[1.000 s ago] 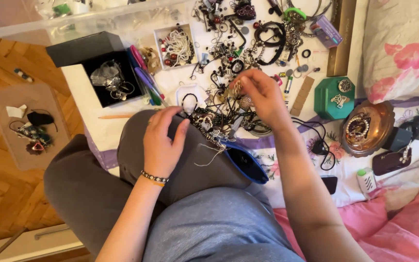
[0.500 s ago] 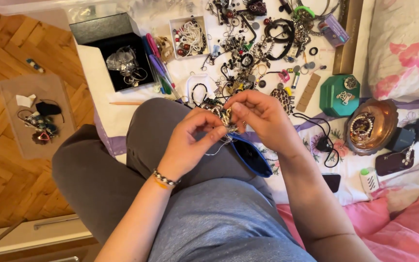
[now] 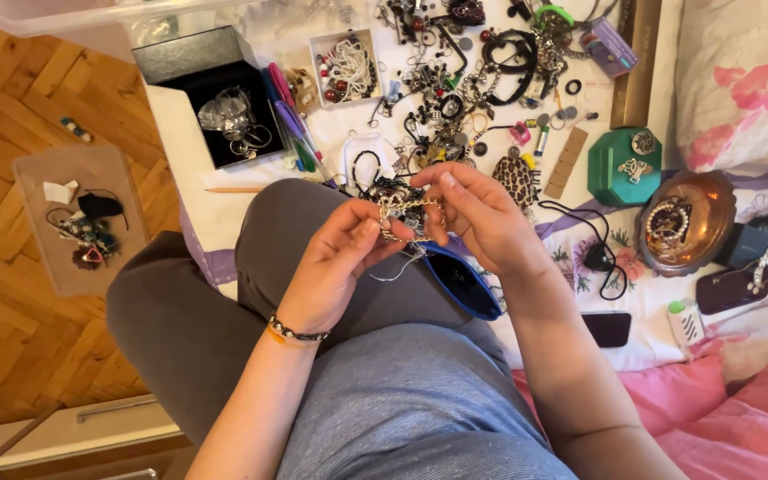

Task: Untangling and sorting various necklaces and bracelets on a bed.

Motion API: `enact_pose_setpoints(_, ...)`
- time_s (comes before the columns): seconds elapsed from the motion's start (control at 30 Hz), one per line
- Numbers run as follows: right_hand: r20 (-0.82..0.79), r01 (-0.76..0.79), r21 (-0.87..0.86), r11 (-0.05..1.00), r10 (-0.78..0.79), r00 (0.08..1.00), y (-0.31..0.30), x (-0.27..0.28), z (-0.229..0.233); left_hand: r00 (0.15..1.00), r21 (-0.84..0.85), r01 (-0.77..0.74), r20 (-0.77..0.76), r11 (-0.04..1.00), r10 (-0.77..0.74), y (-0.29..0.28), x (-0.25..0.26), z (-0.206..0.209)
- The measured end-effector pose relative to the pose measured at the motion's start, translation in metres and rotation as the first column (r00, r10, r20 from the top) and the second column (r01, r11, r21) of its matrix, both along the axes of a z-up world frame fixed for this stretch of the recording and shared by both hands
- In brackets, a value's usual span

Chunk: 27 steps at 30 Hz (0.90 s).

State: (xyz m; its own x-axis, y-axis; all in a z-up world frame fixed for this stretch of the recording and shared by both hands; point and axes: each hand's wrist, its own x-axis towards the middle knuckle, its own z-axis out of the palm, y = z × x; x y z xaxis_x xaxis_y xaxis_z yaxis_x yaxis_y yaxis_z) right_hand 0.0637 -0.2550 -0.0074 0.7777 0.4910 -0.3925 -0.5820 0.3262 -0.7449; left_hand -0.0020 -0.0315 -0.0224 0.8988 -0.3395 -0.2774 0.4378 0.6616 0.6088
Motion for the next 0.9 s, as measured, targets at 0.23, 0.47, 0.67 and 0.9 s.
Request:
enact_pose_setpoints(0.23, -0.034, -0.097, -0.036, 0.995, 0.095, 0.995, 0.005, -0.006, -0.033, 0.993, 0.335, 0.075, 0.066, 0.939, -0.102, -0.011, -0.001, 0.016)
enact_pose_setpoints(0.47, -0.307, 0.107, 0.561, 0.821, 0.087, 0.948, -0.01, -0.025, -0.051, 0.955, 0.489, 0.214, 0.075, 0.845, -0.286, -0.048, 0.016, 0.022)
enact_pose_setpoints(0.67, -0.387, 0.328, 0.474, 0.817, -0.141, 0.911, -0.082, -0.042, -0.091, 0.915, 0.792, 0.218, 0.037, 0.57, -0.402, -0.097, 0.034, 0.031)
enact_pose_setpoints(0.9, -0.094, 0.717, -0.074, 0.693, -0.721, 0.687, -0.233, -0.053, -0.124, 0.853, 0.845, 0.275, 0.005, 0.458, -0.521, -0.135, 0.024, -0.008)
